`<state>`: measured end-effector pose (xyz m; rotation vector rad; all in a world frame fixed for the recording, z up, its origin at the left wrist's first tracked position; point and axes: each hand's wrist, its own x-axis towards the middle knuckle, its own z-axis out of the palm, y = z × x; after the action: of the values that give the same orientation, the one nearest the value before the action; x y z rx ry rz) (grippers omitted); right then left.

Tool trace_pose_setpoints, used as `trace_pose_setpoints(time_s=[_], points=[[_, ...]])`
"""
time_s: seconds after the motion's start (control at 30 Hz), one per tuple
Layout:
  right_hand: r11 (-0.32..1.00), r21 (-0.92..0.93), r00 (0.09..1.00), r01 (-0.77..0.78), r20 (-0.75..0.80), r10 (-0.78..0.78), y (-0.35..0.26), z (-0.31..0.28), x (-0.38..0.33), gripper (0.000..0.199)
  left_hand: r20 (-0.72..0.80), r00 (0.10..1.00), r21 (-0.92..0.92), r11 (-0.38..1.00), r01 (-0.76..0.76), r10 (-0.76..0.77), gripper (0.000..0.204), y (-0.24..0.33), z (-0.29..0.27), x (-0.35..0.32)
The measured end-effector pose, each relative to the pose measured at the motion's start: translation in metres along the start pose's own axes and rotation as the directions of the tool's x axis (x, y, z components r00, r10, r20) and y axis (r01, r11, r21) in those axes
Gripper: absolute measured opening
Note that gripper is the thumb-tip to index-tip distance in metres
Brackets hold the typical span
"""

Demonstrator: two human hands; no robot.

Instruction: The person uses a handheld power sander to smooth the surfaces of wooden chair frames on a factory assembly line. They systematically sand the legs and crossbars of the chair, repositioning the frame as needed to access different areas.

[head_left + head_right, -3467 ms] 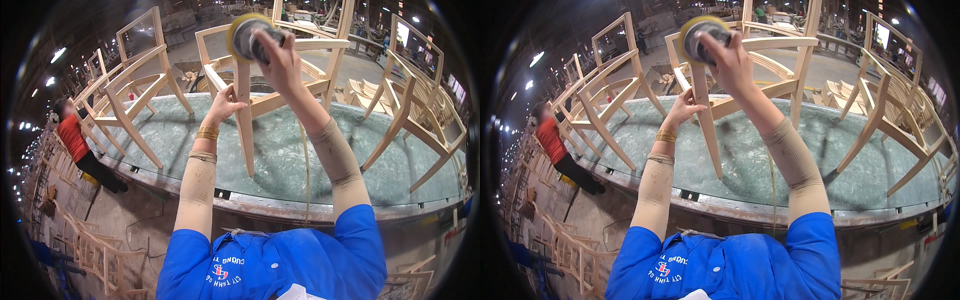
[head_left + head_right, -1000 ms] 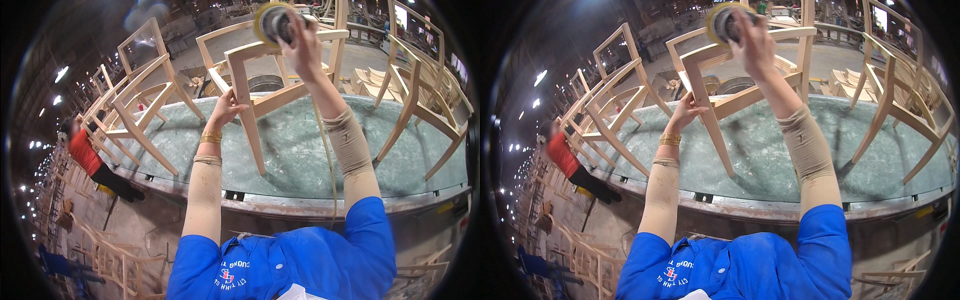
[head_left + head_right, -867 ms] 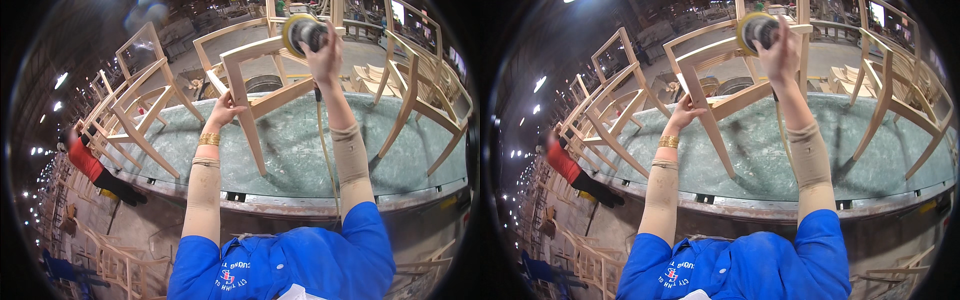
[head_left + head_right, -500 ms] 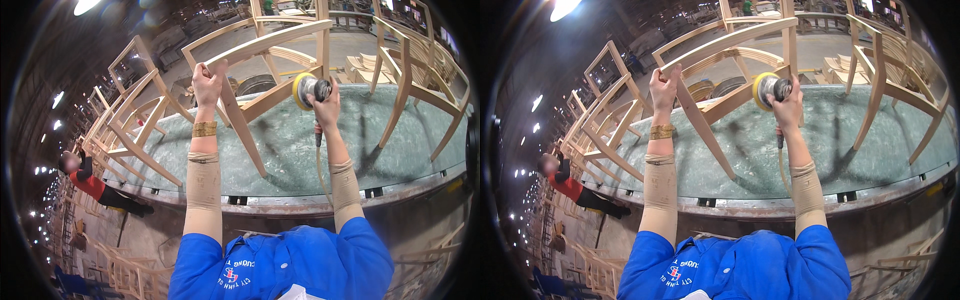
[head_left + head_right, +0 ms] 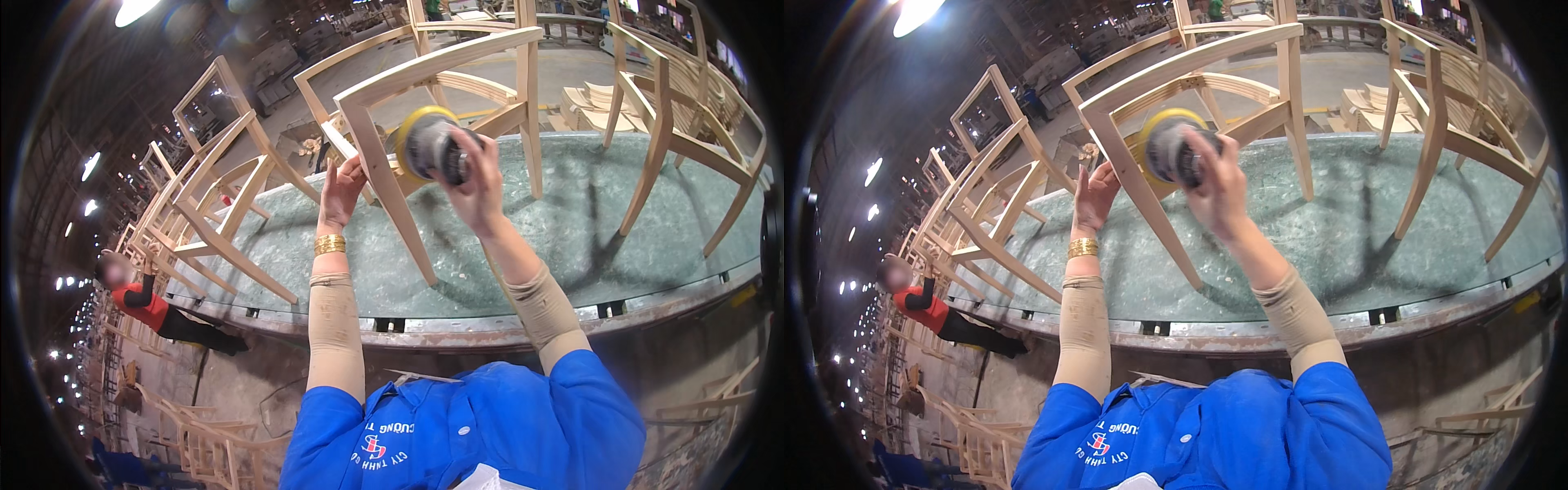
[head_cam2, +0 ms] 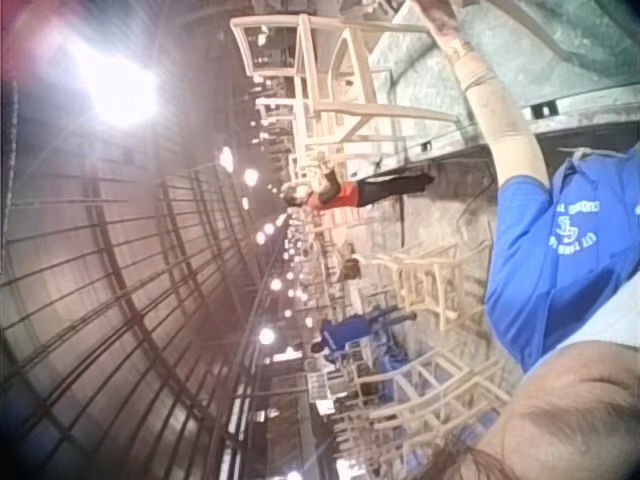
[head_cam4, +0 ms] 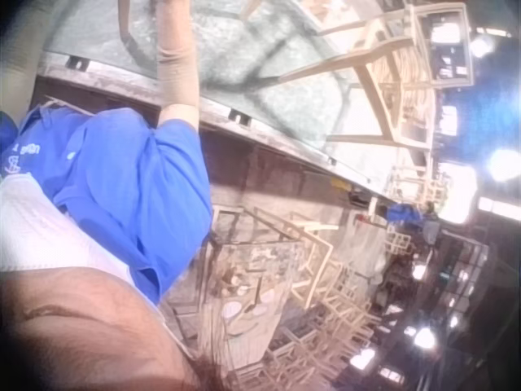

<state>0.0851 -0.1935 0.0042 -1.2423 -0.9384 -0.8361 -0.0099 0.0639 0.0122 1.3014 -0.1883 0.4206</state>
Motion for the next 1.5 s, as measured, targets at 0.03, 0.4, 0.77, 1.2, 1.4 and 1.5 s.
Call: trace_pose_setpoints(time_s=[0.03, 0.4, 0.77, 1.2, 1.4, 1.5], points=[[0.999, -0.040, 0.999, 0.027, 0.026, -0.026, -0.007, 0.009, 0.007, 0.073, -0.009, 1.000, -0.001, 1.000, -0.001, 0.001, 0.075, -0.005, -0.001, 0.001], [0.975, -0.164, 0.986, 0.152, 0.094, -0.138, -0.032, 0.062, 0.025, 0.068, -0.018, 1.000, -0.003, 1.000, 0.005, -0.005, 0.087, -0.003, 0.002, 0.003], [0.965, -0.152, 0.972, 0.213, 0.132, -0.193, -0.038, 0.063, 0.022, 0.066, -0.034, 0.999, -0.023, 1.000, 0.007, -0.008, 0.083, -0.002, 0.006, 0.001], [0.981, -0.134, 0.976, 0.139, 0.186, -0.113, -0.043, 0.067, 0.020, 0.066, -0.077, 0.996, -0.090, 0.995, 0.044, -0.051, 0.083, 0.004, 0.004, -0.001], [0.980, -0.148, 0.978, 0.130, 0.181, -0.102, -0.029, 0.061, 0.003, 0.068, -0.098, 0.994, -0.075, 0.996, 0.043, -0.050, 0.079, -0.001, 0.012, 0.001], [0.983, -0.134, 0.982, 0.124, 0.159, -0.103, -0.039, 0.065, 0.017, 0.066, -0.081, 0.995, -0.061, 0.997, 0.047, -0.051, 0.081, 0.002, 0.004, -0.002]])
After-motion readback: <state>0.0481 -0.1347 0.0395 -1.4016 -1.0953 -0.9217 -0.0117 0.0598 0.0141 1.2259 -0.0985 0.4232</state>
